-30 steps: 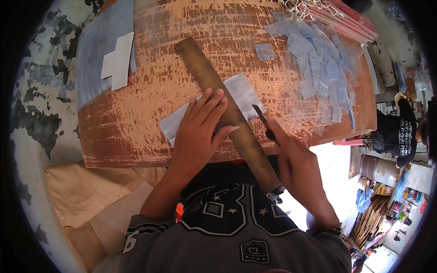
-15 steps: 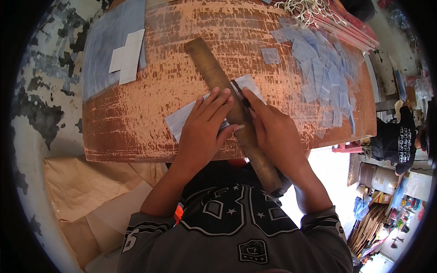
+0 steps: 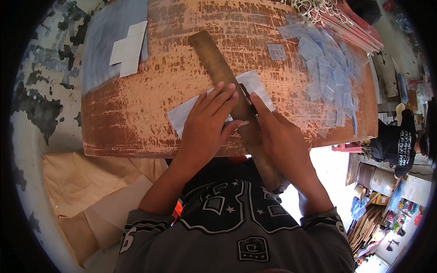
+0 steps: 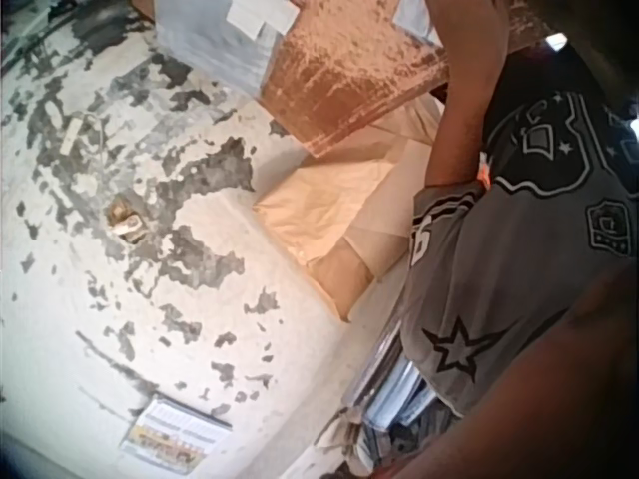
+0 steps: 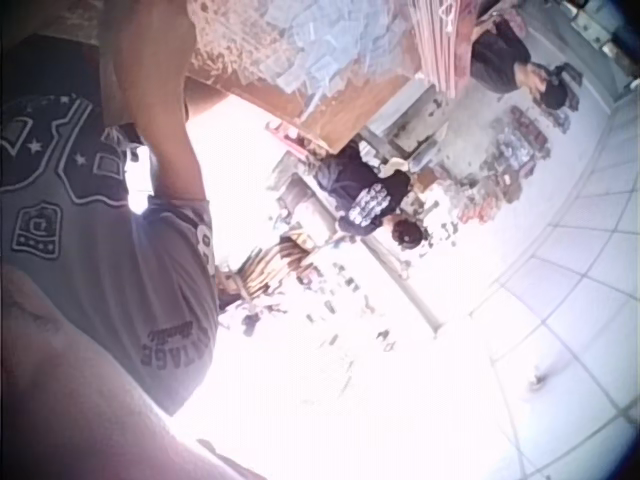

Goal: The person uses a wooden ruler and a red utility knife to cut small rectangular pieces of light-colored material on a wooden workbench. They repeatedly align the ruler, slice along the edge, and separate the cut pieces, which accumulate on the table.

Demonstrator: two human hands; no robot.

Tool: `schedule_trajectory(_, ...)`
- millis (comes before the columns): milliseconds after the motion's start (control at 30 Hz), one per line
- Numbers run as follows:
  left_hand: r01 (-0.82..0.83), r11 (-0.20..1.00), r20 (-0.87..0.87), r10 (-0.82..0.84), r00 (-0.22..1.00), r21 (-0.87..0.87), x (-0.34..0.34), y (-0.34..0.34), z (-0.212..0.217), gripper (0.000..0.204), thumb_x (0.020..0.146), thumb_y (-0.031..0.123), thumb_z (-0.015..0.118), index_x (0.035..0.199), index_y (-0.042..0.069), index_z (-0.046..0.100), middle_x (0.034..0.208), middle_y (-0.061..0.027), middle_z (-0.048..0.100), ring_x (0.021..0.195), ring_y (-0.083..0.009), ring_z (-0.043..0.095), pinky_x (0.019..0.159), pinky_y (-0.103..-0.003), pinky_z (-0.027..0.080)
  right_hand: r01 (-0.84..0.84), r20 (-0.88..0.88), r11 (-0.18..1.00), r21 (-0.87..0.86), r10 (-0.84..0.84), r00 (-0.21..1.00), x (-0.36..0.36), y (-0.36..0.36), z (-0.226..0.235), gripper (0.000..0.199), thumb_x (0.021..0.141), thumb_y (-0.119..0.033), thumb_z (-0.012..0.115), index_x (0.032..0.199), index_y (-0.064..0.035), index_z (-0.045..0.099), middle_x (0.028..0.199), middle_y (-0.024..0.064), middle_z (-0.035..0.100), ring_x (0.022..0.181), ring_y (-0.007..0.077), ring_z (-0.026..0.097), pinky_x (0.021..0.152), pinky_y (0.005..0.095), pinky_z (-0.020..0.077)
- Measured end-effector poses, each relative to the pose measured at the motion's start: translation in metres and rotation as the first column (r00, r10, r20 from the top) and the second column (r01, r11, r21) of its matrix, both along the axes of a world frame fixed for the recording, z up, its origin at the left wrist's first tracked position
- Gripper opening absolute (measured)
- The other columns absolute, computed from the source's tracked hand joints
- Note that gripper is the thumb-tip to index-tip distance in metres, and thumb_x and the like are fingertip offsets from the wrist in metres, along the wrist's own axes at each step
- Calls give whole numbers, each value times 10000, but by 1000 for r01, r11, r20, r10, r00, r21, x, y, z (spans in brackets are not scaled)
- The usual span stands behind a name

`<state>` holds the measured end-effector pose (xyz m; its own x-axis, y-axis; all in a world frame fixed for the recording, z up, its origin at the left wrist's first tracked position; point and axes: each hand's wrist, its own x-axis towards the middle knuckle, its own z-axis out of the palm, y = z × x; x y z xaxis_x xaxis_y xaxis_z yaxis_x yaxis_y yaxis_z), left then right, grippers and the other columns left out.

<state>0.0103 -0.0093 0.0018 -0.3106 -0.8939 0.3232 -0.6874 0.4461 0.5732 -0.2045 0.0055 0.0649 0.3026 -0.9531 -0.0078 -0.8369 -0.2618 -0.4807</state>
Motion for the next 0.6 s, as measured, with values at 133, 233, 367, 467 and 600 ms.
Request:
schedule_trajectory(133,-12,1000,8,12,1000,-3,-2,0,0,631,941,294,866,1499,56,691,1630,-112,630,1567,-368,526,1302,-571,392,-31,-72,999,12,32,997,-12,23,7,766,984,-254,807,1680,-165,500,985,168,741,744,348,779,628,453,630)
schedule_trajectory(233,-10,1000,3,10,1000,-12,-2,-1,-1,625,941,295,867,1490,51,696,1624,-119,635,1562,-371,530,1298,-570,396,-117,-138,987,-113,101,985,-19,41,12,748,977,-251,828,1657,-148,533,996,154,748,732,308,772,614,429,631)
schedule_trajectory(367,-13,1000,17,13,1000,-22,-1,0,-1,616,951,306,860,1486,47,699,1625,-127,635,1564,-376,528,1299,-565,395,-129,-161,982,-139,106,981,-32,62,10,716,968,-225,842,1619,-95,574,1036,127,769,774,259,776,592,397,626)
schedule_trajectory(467,-10,1000,27,11,1000,-20,-1,-1,0,616,959,315,855,1489,45,698,1629,-127,632,1568,-375,525,1305,-561,390,-22,-78,1000,-13,21,997,-38,71,10,694,965,-202,838,1604,-83,591,1026,106,783,824,236,792,580,383,623)
schedule_trajectory(600,-6,999,72,9,997,-45,1,-1,-2,613,972,351,830,1492,59,688,1644,-98,615,1585,-326,504,1310,-546,403,-12,-52,1000,20,13,999,-42,64,16,629,1016,-68,717,1629,-99,574,1038,149,783,918,313,801,724,449,627)
